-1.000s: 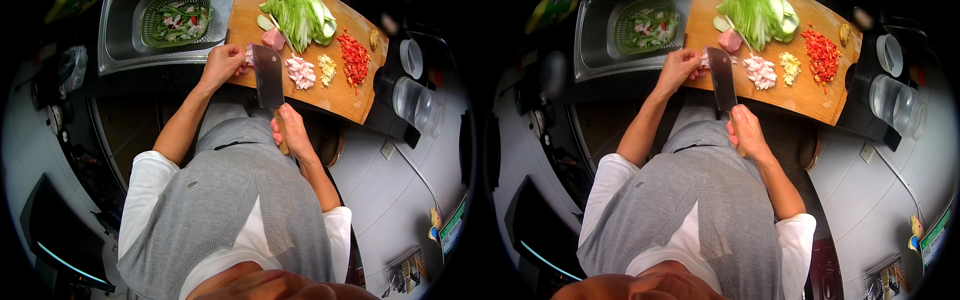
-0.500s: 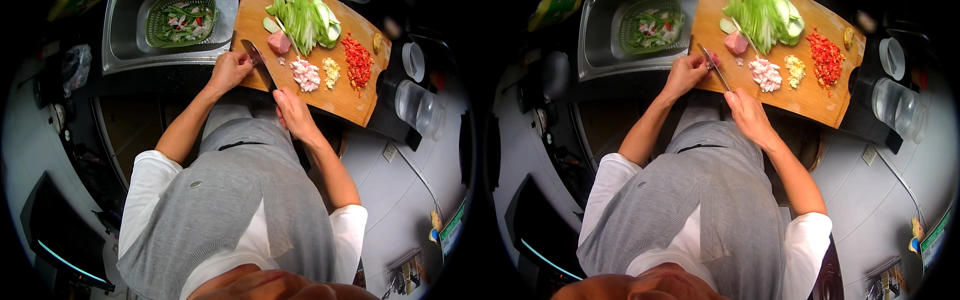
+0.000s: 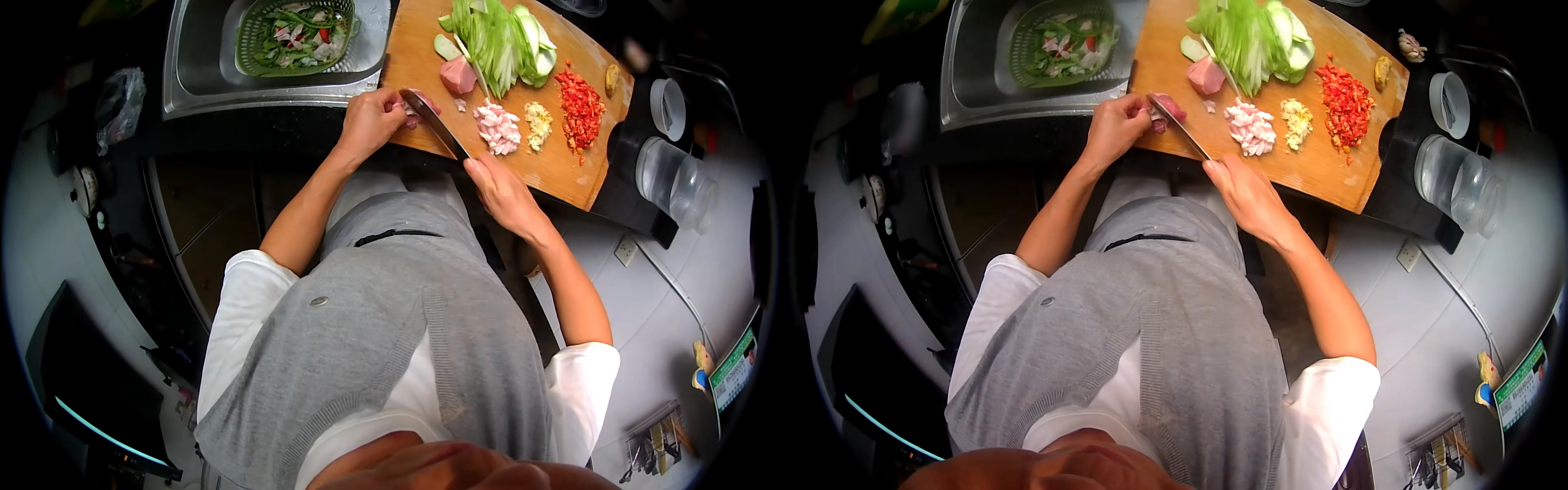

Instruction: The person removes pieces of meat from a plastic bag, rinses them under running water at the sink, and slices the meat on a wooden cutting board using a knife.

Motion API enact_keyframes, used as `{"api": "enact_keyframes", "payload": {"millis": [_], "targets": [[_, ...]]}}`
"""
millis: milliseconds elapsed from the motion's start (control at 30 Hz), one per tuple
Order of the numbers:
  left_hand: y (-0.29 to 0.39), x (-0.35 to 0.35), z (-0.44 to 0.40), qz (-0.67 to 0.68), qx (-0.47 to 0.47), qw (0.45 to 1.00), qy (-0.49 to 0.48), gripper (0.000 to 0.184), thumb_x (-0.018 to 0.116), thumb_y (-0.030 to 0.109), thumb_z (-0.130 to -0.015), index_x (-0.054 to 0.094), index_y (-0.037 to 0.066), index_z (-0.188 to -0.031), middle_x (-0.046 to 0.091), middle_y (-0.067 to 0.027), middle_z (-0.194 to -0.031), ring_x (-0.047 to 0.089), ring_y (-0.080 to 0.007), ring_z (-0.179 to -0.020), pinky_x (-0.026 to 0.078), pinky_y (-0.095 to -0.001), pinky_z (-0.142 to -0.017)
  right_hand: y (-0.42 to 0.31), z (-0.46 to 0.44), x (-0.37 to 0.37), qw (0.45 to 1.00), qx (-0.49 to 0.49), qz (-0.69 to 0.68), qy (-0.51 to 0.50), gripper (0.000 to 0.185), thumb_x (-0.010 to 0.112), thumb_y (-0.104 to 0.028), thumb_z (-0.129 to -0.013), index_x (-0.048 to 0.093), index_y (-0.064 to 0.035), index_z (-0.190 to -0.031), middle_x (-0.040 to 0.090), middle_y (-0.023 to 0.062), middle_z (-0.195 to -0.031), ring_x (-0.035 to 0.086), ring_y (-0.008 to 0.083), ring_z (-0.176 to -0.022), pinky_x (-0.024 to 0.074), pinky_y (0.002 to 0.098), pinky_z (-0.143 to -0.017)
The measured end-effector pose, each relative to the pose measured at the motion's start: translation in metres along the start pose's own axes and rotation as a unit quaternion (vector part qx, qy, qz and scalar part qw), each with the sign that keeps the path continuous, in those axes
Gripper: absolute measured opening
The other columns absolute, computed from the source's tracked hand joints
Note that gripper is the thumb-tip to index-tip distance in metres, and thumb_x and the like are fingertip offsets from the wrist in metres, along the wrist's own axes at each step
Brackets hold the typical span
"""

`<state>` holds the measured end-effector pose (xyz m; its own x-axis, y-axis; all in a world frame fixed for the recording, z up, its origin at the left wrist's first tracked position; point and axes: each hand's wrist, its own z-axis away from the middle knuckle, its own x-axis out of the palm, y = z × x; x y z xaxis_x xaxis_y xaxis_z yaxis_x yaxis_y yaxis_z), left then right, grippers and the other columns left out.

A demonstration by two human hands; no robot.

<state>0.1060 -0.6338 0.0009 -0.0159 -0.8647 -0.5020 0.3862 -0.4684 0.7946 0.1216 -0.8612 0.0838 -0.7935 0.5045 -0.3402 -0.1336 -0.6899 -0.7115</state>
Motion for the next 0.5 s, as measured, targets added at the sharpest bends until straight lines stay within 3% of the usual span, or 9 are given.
{"api": "enact_keyframes", "payload": {"millis": [33,100,200,267,300,367,400,467,500], "targets": [[-0.006,0.005,0.0,0.001,0.001,1.0,-0.001,0.013,0.061,0.013,-0.071,0.059,0.0,-0.071,0.058,-0.013,-0.058,0.057,-0.0224,-0.05,0.046,-0.0325,-0.052,-0.004,-0.007,0.0,1.0,-0.002,0.006,-0.001,0.04,0.039,-0.035,-0.093,0.047,0.0033,-0.085,0.052,0.0278,-0.078,0.049,0.0454,-0.078,0.0374,0.0478,-0.066],[-0.023,0.019,0.0,0.054,0.083,0.995,-0.002,0.014,0.06,0.012,-0.075,0.062,-0.001,-0.081,0.061,-0.0049,-0.066,0.053,-0.0068,-0.054,0.044,-0.0233,-0.05,-0.014,-0.025,0.002,1.0,-0.003,0.013,-0.003,0.041,0.039,-0.035,-0.093,0.047,0.0036,-0.085,0.052,0.028,-0.078,0.049,0.0456,-0.078,0.0372,0.0483,-0.066],[-0.007,0.014,0.007,-0.021,0.087,0.996,-0.005,0.01,0.059,0.008,-0.077,0.062,0.0,-0.082,0.061,-0.0027,-0.068,0.053,-0.0057,-0.054,0.042,-0.02,-0.048,-0.02,-0.037,0.005,0.997,-0.061,0.045,0.014,0.042,0.039,-0.036,-0.093,0.047,0.0039,-0.084,0.052,0.0284,-0.078,0.049,0.0463,-0.078,0.0373,0.0481,-0.066],[-0.009,0.0,0.006,0.101,-0.005,0.995,-0.024,0.008,0.058,0.008,-0.078,0.061,0.001,-0.081,0.06,-0.0016,-0.067,0.052,-0.0049,-0.054,0.041,-0.0184,-0.048,-0.004,-0.037,0.011,0.992,-0.096,0.06,0.057,0.039,0.037,-0.035,-0.095,0.045,-0.0003,-0.078,0.042,0.0096,-0.058,0.047,0.0216,-0.056,0.0374,0.0358,-0.055],[-0.01,-0.011,0.005,0.221,-0.1,0.969,-0.039,0.006,0.058,0.007,-0.079,0.061,0.002,-0.081,0.059,-0.0005,-0.067,0.051,-0.0041,-0.054,0.04,-0.0168,-0.047,0.003,-0.034,0.011,0.992,-0.098,0.061,0.056,0.039,0.037,-0.035,-0.095,0.045,-0.0003,-0.078,0.042,0.0096,-0.058,0.047,0.0216,-0.056,0.0374,0.0358,-0.055],[-0.014,-0.038,0.004,0.327,-0.092,0.94,0.001,0.006,0.059,0.007,-0.081,0.061,0.001,-0.08,0.058,-0.0009,-0.065,0.05,-0.0042,-0.051,0.039,-0.0161,-0.045,0.012,-0.021,0.008,0.998,-0.047,-0.016,0.028,0.037,0.036,-0.036,-0.095,0.046,-0.0034,-0.079,0.042,0.0053,-0.058,0.048,0.017,-0.055,0.0378,0.0321,-0.052],[-0.018,-0.049,0.003,0.347,-0.084,0.934,0.01,0.006,0.059,0.007,-0.081,0.061,0.001,-0.081,0.059,-0.0015,-0.067,0.05,-0.0042,-0.053,0.039,-0.0159,-0.046,0.009,-0.017,0.006,0.998,-0.054,-0.014,0.024,0.037,0.036,-0.036,-0.095,0.046,-0.0034,-0.079,0.042,0.0053,-0.058,0.048,0.017,-0.055,0.0378,0.0321,-0.052],[-0.019,-0.07,0.003,0.377,-0.082,0.922,0.034,0.007,0.058,0.007,-0.083,0.061,0.001,-0.085,0.06,-0.0025,-0.073,0.052,-0.0043,-0.057,0.042,-0.0157,-0.05,0.002,-0.009,0.003,0.992,0.102,-0.071,-0.023,0.041,0.039,-0.039,-0.093,0.051,0.0003,-0.086,0.055,0.0183,-0.07,0.055,0.0275,-0.067,0.0406,0.0411,-0.065],[-0.021,-0.08,0.0,0.379,-0.071,0.922,0.036,0.012,0.061,0.01,-0.083,0.062,0.001,-0.091,0.061,-0.003,-0.074,0.053,-0.0052,-0.057,0.043,-0.0159,-0.051,0.004,-0.008,0.005,0.991,0.107,-0.078,-0.026,0.042,0.04,-0.041,-0.092,0.052,-0.002,-0.085,0.058,0.0168,-0.076,0.056,0.0229,-0.071,0.0415,0.0395,-0.066]]}}
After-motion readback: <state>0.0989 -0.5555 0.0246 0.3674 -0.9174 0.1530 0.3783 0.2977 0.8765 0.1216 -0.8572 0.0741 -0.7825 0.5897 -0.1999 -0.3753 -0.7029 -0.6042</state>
